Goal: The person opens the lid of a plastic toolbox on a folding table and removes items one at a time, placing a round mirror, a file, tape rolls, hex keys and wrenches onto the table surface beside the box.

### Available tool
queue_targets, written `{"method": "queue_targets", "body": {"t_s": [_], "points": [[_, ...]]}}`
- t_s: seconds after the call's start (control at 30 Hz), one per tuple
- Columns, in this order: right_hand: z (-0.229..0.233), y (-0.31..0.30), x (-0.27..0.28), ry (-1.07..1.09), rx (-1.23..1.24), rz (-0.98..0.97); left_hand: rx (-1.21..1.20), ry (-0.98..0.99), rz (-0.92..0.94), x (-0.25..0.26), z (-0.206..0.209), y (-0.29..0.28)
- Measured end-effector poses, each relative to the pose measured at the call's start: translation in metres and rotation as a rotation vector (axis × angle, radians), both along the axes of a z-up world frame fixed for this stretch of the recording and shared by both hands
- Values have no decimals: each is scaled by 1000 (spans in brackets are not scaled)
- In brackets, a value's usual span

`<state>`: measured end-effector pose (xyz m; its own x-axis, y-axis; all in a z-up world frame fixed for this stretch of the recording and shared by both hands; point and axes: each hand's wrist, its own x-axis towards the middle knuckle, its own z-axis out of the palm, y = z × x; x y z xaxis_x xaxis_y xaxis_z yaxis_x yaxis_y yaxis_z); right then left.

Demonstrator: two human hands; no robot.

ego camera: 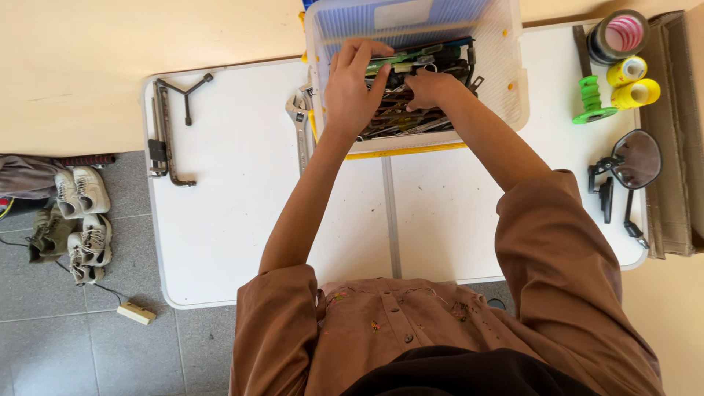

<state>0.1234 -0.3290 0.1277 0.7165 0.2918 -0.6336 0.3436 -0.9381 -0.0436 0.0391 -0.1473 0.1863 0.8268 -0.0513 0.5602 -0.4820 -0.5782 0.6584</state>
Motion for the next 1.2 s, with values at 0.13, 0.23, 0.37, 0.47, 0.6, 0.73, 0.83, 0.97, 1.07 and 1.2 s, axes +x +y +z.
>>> {"method": "queue_targets", "body": {"t_s": [0.13,0.23,0.37,0.47,0.6,0.73,0.83,0.97,1.07,1.2], "points": [[-7,-10,4,-11,60,15,132,48,54,17,-34,-3],[-11,-11,5,-22,95,17,105,106,92,23,-59,0],[-10,-19,9,-104,222,9,143,157,104,27,-75,4],[-6,-30,10,-155,480,-49,200,188,103,29,-85,3],[-2,-45,15,-219,770,-24,315,181,60,34,-96,2],[6,-62,20,-237,926,3,418,181,44,34,-103,1],[18,-68,18,-147,1161,-34,389,258,31,33,-100,-1],[43,-67,9,16,1521,-294,260,211,27,33,-86,-4],[56,-65,1,180,1715,-401,226,222,61,34,-75,-4],[45,-56,11,88,1609,-454,-58,213,88,29,-68,0]]}}
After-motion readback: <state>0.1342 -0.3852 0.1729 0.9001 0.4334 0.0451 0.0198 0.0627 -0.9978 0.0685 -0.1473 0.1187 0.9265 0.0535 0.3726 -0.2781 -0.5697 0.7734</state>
